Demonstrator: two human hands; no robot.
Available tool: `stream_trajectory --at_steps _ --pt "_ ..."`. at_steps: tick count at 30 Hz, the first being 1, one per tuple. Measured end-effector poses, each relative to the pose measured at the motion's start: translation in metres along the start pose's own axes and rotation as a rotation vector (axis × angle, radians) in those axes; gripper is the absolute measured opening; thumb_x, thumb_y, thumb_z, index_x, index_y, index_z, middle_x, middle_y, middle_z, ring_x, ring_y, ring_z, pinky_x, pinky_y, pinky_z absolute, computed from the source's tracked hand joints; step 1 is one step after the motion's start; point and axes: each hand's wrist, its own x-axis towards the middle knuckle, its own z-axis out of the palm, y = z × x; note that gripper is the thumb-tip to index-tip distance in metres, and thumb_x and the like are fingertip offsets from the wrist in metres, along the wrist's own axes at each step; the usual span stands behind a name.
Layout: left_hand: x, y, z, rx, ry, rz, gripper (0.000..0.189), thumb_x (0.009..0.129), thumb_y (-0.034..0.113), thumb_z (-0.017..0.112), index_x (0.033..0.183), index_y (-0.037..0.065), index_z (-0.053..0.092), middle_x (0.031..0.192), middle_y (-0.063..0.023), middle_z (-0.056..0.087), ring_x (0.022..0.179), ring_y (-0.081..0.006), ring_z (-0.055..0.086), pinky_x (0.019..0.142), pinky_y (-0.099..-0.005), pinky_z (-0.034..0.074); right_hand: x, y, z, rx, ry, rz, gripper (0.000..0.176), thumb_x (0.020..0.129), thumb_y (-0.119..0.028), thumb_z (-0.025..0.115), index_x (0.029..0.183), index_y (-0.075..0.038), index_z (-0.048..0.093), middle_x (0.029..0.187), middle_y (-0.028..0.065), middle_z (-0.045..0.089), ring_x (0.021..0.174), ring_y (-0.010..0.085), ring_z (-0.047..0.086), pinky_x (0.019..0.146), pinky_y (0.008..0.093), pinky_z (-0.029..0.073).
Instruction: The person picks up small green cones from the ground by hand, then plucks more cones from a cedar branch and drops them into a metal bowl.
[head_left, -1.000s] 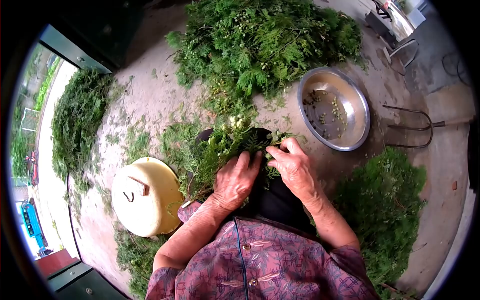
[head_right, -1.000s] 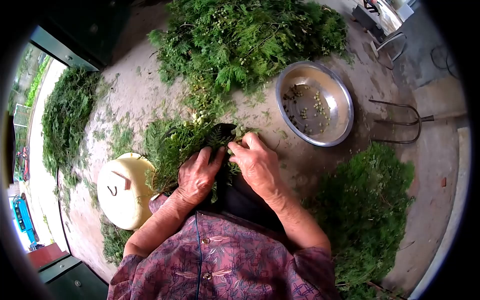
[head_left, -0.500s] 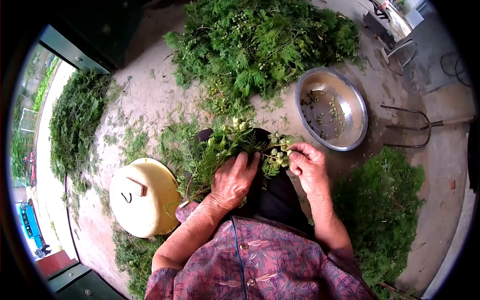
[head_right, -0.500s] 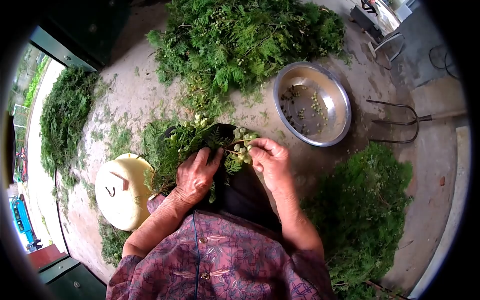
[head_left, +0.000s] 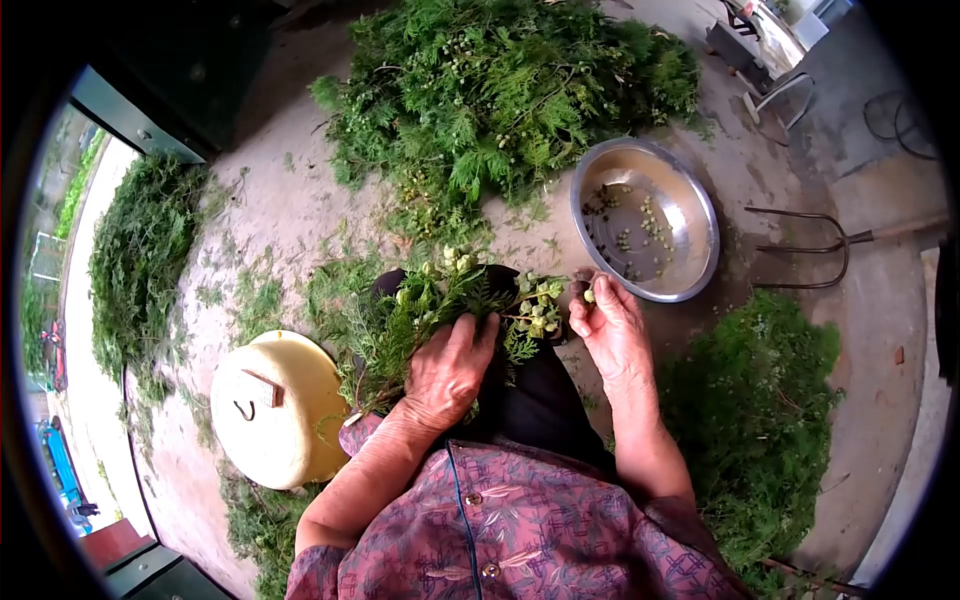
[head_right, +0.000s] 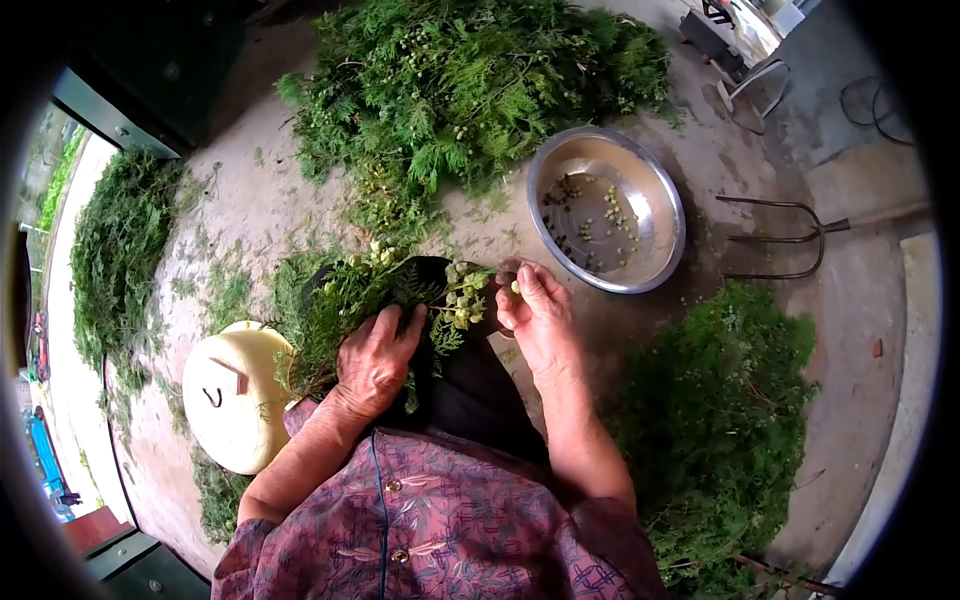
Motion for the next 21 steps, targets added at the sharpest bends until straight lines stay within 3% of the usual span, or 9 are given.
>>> stream_trajectory --at_steps 3,7,12,17,19,21 --pt "-0.001 -0.001 0.001 -0.001 0.004 0.001 0.046 0.07 0.005 0.051 0.115 0.012 0.055 0.097 -0.0097 0.049 0.07 -0.0229 0.056 0.058 -0.0319 0.051 0.002 0.004 -0.006 -0.313 -0.1 -0.023 0.022 0.084 -0.005 0.057 0.106 -0.001 0.055 0.085 0.0042 0.055 0.061 0.0089 0.048 0.046 0.0185 0.035" --pt "0.0 -0.001 0.0 -0.004 0.009 0.003 0.045 0.071 0.005 0.051 0.115 0.013 0.055 0.096 -0.0095 0.049 0.07 -0.0225 0.056 0.058 -0.0311 0.05 0.006 0.013 -0.004 -0.445 -0.122 -0.001 0.021 0.081 -0.003 0.06 0.102 -0.001 0.059 0.074 -0.0005 0.054 0.056 0.0053 0.046 0.045 0.0169 0.035" --pt "-0.001 0.0 -0.002 0.02 0.004 -0.013 0.044 0.072 0.005 0.052 0.115 0.013 0.055 0.094 -0.0091 0.049 0.07 -0.0222 0.056 0.057 -0.0307 0.05 0.004 -0.003 -0.011 -0.427 0.09 -0.298 0.007 0.084 -0.005 0.057 0.09 -0.001 0.056 0.065 0.0007 0.052 0.05 0.0067 0.044 0.045 0.0185 0.035" --pt "0.0 0.0 0.001 0.01 0.014 -0.015 0.045 0.072 0.005 0.052 0.116 0.013 0.054 0.094 -0.009 0.049 0.069 -0.0224 0.056 0.057 -0.0311 0.05 -0.008 -0.004 -0.021 -0.056 -0.096 0.095 0.011 0.083 -0.004 0.055 0.094 -0.006 0.053 0.085 0.0044 0.056 0.073 0.0152 0.057 0.055 0.0243 0.044" --pt "0.0 0.001 0.001 -0.004 -0.004 -0.029 0.046 0.072 0.004 0.052 0.117 0.013 0.054 0.094 -0.0089 0.049 0.07 -0.0225 0.056 0.056 -0.0311 0.05 -0.014 0.01 -0.026 0.018 -0.133 0.124 0.013 0.081 -0.006 0.06 0.092 -0.005 0.053 0.083 0.0051 0.057 0.067 0.0137 0.056 0.052 0.0233 0.043" --pt "0.0 0.001 -0.001 -0.006 -0.018 -0.029 0.043 0.074 0.005 0.051 0.116 0.011 0.053 0.092 -0.0085 0.048 0.071 -0.022 0.055 0.056 -0.0313 0.05 -0.021 0.025 -0.019 -0.201 -0.075 0.047 0.018 0.078 -0.004 0.064 0.093 -0.004 0.054 0.079 0.0043 0.057 0.062 0.011 0.054 0.048 0.0205 0.041"
